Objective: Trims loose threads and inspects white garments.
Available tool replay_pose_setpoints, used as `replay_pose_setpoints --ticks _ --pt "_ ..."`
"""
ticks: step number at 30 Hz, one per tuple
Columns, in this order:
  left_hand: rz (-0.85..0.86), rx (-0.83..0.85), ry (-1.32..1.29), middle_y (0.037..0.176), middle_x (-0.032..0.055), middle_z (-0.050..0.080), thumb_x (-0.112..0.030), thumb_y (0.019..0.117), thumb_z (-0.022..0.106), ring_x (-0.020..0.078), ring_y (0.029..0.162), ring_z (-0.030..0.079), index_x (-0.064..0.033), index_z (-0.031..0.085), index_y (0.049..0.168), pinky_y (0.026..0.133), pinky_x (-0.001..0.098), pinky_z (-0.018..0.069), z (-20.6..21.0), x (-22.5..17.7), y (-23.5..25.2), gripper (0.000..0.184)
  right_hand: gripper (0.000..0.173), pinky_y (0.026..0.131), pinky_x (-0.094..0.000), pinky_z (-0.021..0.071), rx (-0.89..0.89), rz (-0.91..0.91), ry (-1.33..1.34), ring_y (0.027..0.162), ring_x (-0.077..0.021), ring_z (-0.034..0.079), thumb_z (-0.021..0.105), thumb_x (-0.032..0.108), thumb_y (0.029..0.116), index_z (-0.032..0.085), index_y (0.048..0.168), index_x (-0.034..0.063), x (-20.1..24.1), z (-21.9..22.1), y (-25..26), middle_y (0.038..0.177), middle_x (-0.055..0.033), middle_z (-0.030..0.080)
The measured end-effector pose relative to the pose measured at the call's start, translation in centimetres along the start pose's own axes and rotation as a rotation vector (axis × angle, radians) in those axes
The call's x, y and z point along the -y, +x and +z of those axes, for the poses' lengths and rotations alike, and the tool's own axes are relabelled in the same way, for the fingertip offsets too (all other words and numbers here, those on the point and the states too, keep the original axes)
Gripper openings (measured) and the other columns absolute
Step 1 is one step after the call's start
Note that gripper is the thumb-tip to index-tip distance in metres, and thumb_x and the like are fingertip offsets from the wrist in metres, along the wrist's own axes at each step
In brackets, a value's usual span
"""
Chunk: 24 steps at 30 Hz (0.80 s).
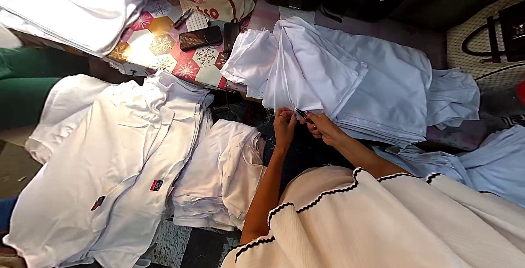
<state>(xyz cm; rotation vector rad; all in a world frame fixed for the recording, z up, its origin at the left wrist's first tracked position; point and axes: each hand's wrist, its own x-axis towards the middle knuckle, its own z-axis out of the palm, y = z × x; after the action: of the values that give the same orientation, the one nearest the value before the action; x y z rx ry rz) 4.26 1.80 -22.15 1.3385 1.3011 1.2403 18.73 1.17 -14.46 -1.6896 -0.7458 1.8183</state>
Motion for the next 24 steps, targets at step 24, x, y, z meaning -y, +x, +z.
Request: replay_pose_setpoints --ticks 24 --pt "0.369 -0.098 0.457 0.112 0.0246 0.066 -0.002 0.0935 0.067 0.0363 0.105 0.067 0.0069 0.073 0.103 0.089 0.0438 0.0576 1.7 0.8 1.9 0.014 0.037 0.042 -0.0166 0.0277 -0.049 -0.097 -0.024 0.044 -0.0011 0.031 0.036 0.029 0.1135 0.061 0.102 0.0042 0.9 0.2 -0.5 0.059 0.0089 0.038"
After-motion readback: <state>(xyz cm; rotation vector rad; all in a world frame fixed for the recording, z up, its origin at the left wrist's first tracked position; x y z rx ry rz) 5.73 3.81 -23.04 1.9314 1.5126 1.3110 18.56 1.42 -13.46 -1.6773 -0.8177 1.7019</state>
